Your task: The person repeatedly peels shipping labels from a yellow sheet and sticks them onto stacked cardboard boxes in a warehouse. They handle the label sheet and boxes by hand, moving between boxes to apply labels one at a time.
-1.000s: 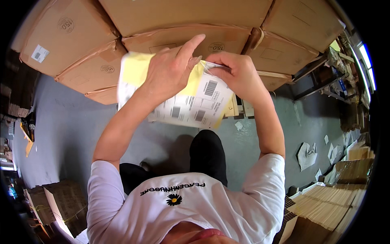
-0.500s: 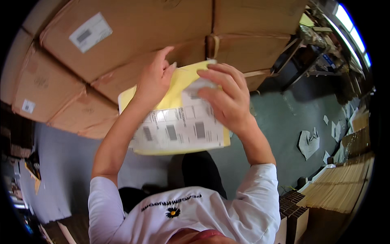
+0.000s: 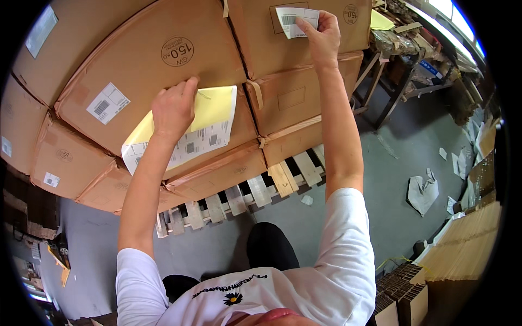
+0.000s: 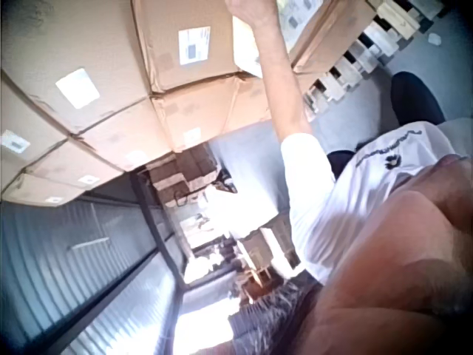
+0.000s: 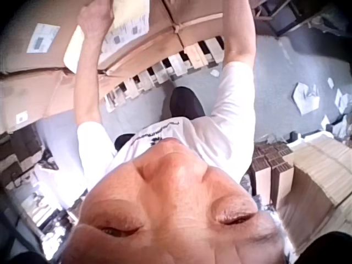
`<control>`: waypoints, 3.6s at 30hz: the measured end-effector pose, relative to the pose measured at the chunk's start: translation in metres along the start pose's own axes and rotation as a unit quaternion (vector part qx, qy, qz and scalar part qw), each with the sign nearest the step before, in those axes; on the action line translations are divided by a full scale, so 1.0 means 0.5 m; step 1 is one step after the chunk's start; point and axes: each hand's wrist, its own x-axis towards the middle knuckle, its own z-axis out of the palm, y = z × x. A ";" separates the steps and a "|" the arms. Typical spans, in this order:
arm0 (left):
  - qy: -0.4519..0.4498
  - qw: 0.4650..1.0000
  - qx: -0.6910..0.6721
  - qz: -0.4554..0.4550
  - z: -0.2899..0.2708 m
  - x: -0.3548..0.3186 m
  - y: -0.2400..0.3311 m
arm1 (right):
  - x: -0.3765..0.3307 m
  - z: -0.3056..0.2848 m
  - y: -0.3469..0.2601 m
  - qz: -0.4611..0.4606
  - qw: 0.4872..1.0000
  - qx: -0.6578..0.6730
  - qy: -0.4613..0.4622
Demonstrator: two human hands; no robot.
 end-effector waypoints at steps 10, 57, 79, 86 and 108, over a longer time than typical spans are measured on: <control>-0.005 1.000 -0.008 0.013 -0.003 0.004 0.000 | 0.017 0.001 0.001 -0.049 0.995 -0.091 -0.009; -0.001 1.000 -0.015 -0.008 -0.007 -0.004 0.002 | -0.166 0.165 -0.024 -0.354 0.822 -0.436 -0.099; -0.100 0.780 -0.414 -0.459 -0.237 -0.369 -0.099 | -0.633 0.304 -0.204 0.391 0.807 0.127 -0.425; -0.240 0.645 -0.498 -0.528 -0.286 -0.796 -0.194 | -0.736 0.323 -0.130 0.417 0.805 0.040 -0.420; 0.023 0.295 -0.684 -0.667 -0.255 -1.039 -0.053 | -0.925 0.308 0.002 0.480 0.779 -0.067 -0.397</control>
